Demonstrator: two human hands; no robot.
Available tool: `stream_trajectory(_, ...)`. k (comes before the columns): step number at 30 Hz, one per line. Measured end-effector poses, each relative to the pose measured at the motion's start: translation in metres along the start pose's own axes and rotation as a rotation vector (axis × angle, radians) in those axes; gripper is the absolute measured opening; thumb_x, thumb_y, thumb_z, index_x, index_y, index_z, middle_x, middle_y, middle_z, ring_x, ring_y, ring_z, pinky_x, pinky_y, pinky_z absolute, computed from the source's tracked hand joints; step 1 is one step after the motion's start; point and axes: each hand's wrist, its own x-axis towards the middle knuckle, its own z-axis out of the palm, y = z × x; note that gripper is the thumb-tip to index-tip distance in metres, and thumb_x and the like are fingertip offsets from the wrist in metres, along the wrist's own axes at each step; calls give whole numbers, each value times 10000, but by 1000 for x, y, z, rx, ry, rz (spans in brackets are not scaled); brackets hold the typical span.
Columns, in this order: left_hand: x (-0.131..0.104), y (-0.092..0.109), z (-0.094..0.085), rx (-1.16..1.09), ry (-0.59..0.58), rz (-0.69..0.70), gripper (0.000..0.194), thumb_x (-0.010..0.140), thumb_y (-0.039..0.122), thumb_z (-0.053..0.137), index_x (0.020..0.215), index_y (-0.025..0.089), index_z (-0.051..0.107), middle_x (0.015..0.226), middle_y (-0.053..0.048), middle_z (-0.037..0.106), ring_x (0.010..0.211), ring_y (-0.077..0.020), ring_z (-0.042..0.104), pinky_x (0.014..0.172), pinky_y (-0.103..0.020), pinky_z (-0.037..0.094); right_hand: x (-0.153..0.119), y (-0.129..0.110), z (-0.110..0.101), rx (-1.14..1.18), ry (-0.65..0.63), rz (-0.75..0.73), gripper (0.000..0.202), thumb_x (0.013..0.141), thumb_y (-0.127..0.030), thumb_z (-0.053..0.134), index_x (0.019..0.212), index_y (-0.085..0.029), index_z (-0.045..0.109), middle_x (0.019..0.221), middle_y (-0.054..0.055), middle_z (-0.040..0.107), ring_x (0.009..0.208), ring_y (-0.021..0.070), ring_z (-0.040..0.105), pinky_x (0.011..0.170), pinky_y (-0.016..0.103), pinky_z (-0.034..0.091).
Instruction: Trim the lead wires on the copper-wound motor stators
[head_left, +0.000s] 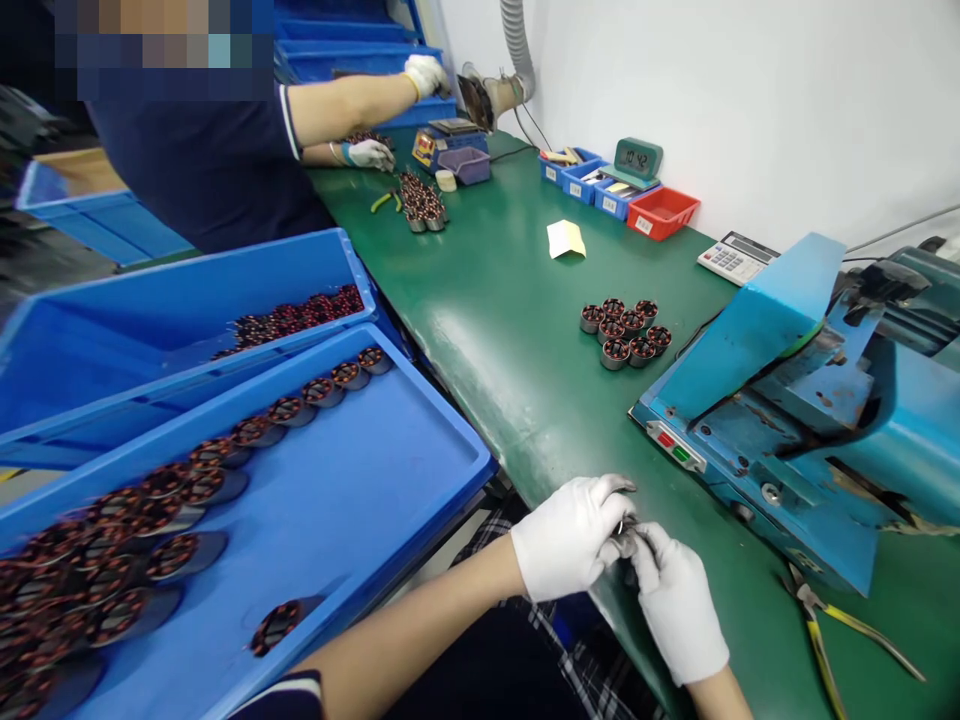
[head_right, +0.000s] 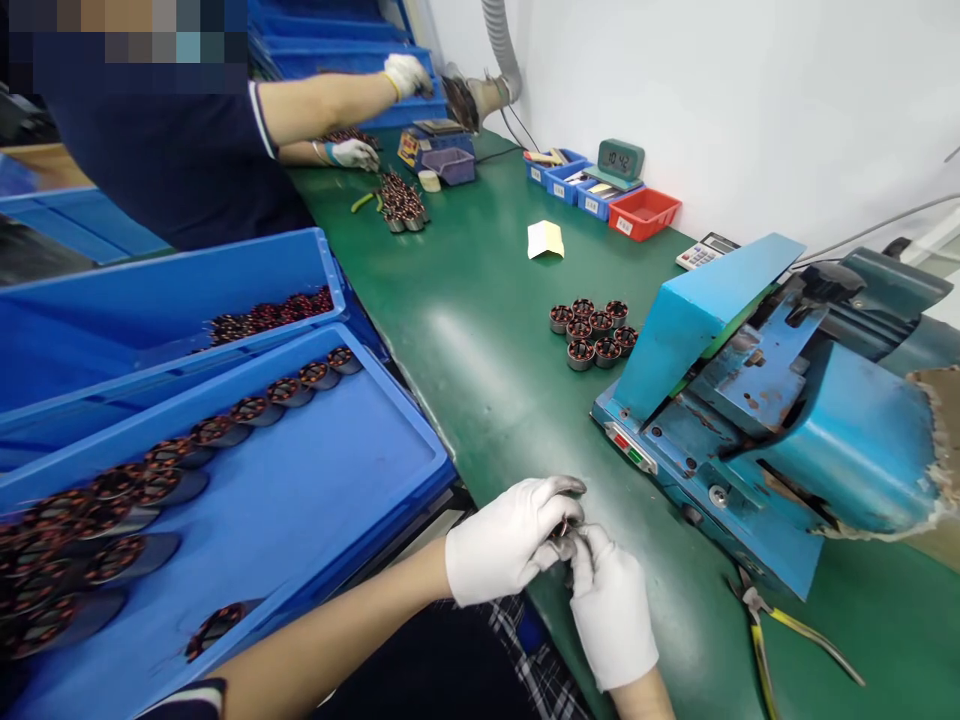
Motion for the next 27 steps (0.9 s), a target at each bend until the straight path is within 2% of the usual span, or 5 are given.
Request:
stream_trajectory(6, 3, 0, 4, 84, -31, 14, 131, 811, 184, 465, 942, 177, 470, 1085, -67, 547, 931, -214, 530, 864, -368, 414, 9, -11, -17, 393, -125, 164, 261, 824, -367, 447, 625, -206, 503, 502, -29, 480, 485, 139, 463, 473, 248, 342)
stream_trajectory(10, 6, 3, 2, 164, -63, 42, 94, 793, 190, 473, 885, 176, 482, 999, -63, 570, 878, -222, 512, 817, -369, 412, 9, -7, -23, 749, -264, 427, 286, 777, -443, 531, 636, -198, 489, 403, -83, 376, 326, 78, 288, 337, 207, 223)
stream_trajectory(14, 5, 4, 2, 175, -69, 74, 96, 772, 164, 480, 866, 177, 486, 1025, -47, 576, 853, -214, 501, 786, -366, 405, 5, 5, -34, 1047, -65, 539, 300, 746, -471, 578, 674, -186, 519, 378, -97, 361, 303, 66, 274, 312, 187, 208)
stream_trajectory(22, 2, 6, 9, 192, -32, 19, 116, 778, 157, 479, 890, 185, 496, 1142, -33, 551, 885, -222, 475, 778, -377, 393, -5, -10, -15, 483, 85, 354, 255, 715, -428, 556, 742, -189, 644, 733, 72, 681, 659, 212, 609, 609, 308, 481)
stream_trajectory(27, 1, 6, 11, 173, -17, 23, 106, 787, 153, 479, 881, 197, 500, 1138, -18, 552, 881, -211, 473, 775, -372, 389, -12, 8, -15, 304, 435, 495, 307, 762, -448, 527, 844, -175, 642, 792, 104, 692, 677, 224, 632, 635, 326, 498)
